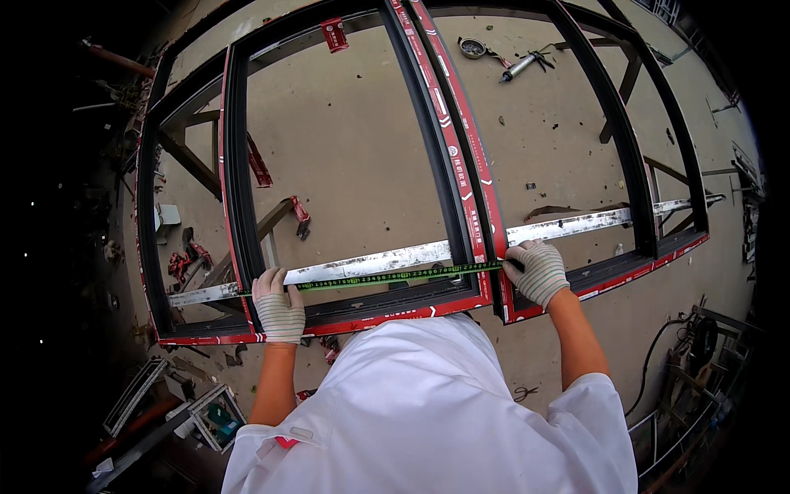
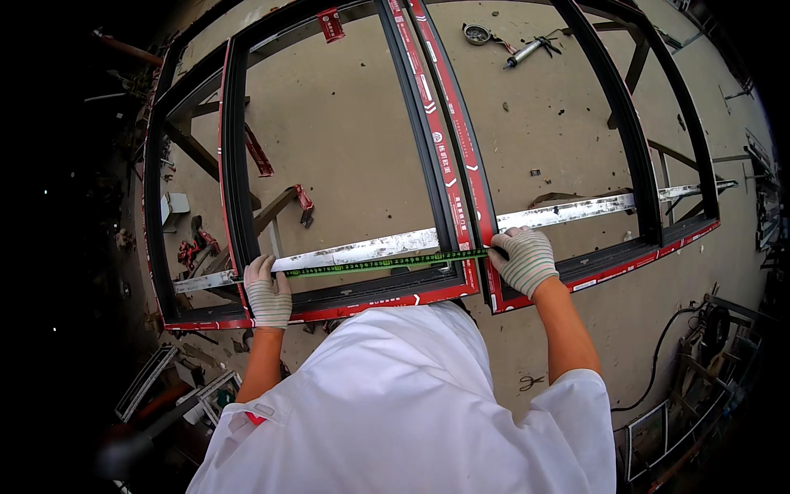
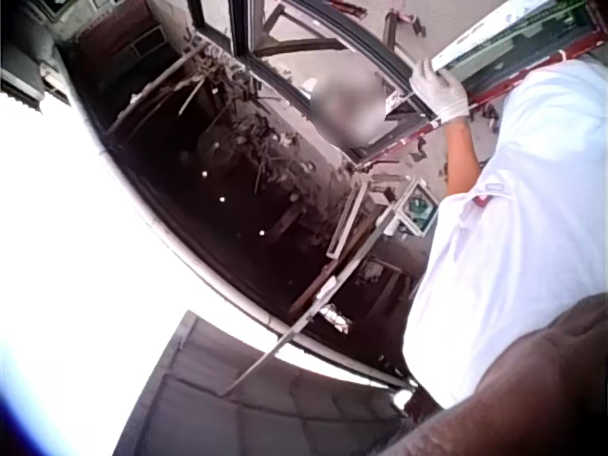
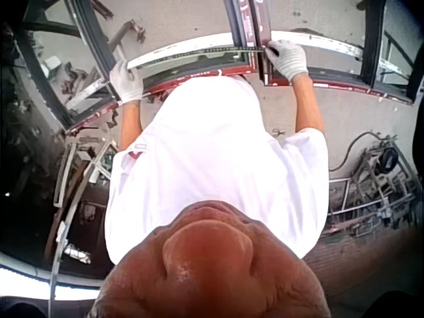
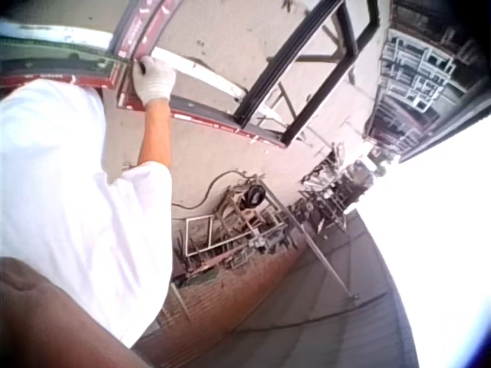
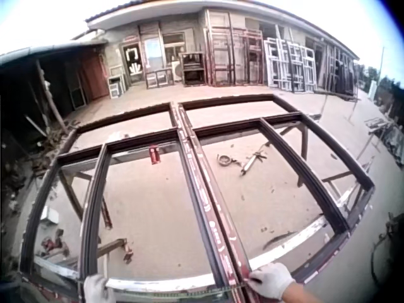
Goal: The person measures various dimensions of a large window frame using a tape measure, checking lengths and diagonals. The person then moves to a workbench and measures a metal profile.
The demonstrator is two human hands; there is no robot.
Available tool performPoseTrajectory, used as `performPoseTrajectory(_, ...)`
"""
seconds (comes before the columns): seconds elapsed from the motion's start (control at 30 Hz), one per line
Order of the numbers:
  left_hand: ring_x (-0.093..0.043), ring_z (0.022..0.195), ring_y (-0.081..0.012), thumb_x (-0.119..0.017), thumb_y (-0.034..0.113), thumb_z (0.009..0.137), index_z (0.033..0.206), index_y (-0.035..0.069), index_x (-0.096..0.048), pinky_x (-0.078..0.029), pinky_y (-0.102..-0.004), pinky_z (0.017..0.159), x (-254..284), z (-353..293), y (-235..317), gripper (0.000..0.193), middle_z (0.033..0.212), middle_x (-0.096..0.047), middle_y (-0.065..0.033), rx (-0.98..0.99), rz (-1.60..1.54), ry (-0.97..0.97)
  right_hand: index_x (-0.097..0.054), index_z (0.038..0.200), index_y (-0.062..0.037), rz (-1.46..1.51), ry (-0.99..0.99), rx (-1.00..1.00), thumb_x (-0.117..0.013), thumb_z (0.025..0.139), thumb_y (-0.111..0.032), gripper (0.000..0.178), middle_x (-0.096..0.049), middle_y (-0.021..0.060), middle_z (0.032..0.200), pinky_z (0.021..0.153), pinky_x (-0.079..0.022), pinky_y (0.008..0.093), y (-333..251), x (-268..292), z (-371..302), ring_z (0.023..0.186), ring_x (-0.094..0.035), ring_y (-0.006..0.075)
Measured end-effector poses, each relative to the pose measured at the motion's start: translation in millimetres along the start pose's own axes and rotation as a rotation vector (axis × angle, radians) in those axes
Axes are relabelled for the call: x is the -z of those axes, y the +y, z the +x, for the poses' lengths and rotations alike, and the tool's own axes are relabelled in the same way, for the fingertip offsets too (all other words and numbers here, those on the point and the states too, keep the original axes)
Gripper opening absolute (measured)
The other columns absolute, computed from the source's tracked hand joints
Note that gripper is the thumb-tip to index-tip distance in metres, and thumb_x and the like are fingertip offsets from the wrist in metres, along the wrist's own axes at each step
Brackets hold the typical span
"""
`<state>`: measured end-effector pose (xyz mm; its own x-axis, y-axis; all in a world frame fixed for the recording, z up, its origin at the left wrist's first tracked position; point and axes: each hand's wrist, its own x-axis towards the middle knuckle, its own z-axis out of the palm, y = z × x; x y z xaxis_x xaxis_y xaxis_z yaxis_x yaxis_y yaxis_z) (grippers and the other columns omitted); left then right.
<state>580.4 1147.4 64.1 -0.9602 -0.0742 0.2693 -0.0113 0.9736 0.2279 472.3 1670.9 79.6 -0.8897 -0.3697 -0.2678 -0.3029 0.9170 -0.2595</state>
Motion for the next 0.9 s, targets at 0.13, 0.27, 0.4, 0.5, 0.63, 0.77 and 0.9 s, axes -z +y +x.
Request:
performPoseTrajectory(0.13,-0.055,0.126,-0.0436,-0.071,0.01,0.084,0.135,-0.002,-0.06,-0.04,-0.0563,0.114,0,34,-39,0.054,0.138,-0.058,-0.0228,0.127,0.102,0.188,-0.078,0.103,-0.0135,0.002,0.011,-0.049,-0.071,0.094,-0.035,0.024,-0.073,0.012,0.097,0.09,-0.055,0.0452,-8,27,33,0.098,-0.069,0.0332)
performPoseTrajectory(0.27,-0.054,0.131,-0.0446,-0.073,0.016,0.086,0.143,-0.004,-0.053,-0.041,-0.0533,0.116,-20,57,-88,0.064,0.142,-0.056,-0.0253,0.33,0.167,0.184,-0.078,0.103,-0.0146,-0.001,0.039,-0.117,-0.071,0.094,-0.035,0.023,-0.073,0.0125,0.097,0.091,-0.055,0.0448,-9,41,64,0.099,-0.069,0.0336)
performPoseTrajectory(0.4,-0.052,0.137,-0.0427,-0.077,0.026,0.086,0.146,-0.003,-0.049,-0.042,-0.051,0.117,-40,74,-115,0.072,0.147,-0.053,-0.0251,0.603,0.194,0.017,-0.078,0.098,-0.0137,0.037,0.121,-0.103,-0.072,0.093,-0.034,0.021,-0.073,0.012,0.094,0.087,-0.056,0.045,0,49,97,0.095,-0.069,0.0337)
performPoseTrajectory(0.5,-0.053,0.136,-0.0422,-0.077,0.028,0.087,0.148,-0.002,-0.048,-0.044,-0.0495,0.116,-46,96,-122,0.074,0.147,-0.053,-0.0254,0.682,0.17,-0.05,-0.078,0.095,-0.0133,0.026,0.138,-0.109,-0.072,0.092,-0.032,0.02,-0.073,0.0116,0.093,0.087,-0.057,0.0446,10,64,130,0.095,-0.069,0.0331)
performPoseTrajectory(0.63,-0.055,0.133,-0.043,-0.074,0.03,0.089,0.149,-0.002,-0.047,-0.046,-0.0497,0.114,-51,138,-138,0.073,0.146,-0.053,-0.0261,0.676,0.152,-0.105,-0.078,0.095,-0.0137,0.006,0.164,-0.103,-0.073,0.091,-0.03,0.018,-0.074,0.0114,0.092,0.086,-0.057,0.0442,19,96,187,0.094,-0.07,0.0319)
performPoseTrajectory(0.77,-0.055,0.134,-0.0419,-0.069,0.034,0.092,0.153,-0.002,-0.044,-0.046,-0.0492,0.114,-61,195,-150,0.075,0.147,-0.053,-0.0263,0.71,0.163,-0.152,-0.078,0.098,-0.0134,0.009,0.188,-0.109,-0.073,0.091,-0.03,0.018,-0.073,0.0125,0.093,0.085,-0.056,0.0447,35,129,257,0.093,-0.07,0.0326)
performPoseTrajectory(0.9,-0.056,0.132,-0.0439,-0.068,0.04,0.093,0.154,0.0,-0.044,-0.046,-0.0496,0.114,-80,253,-174,0.076,0.147,-0.055,-0.0268,0.727,0.171,-0.173,-0.078,0.099,-0.0117,-0.007,0.243,-0.062,-0.073,0.091,-0.029,0.019,-0.074,0.0139,0.094,0.084,-0.057,0.0441,57,160,338,0.091,-0.07,0.0334)
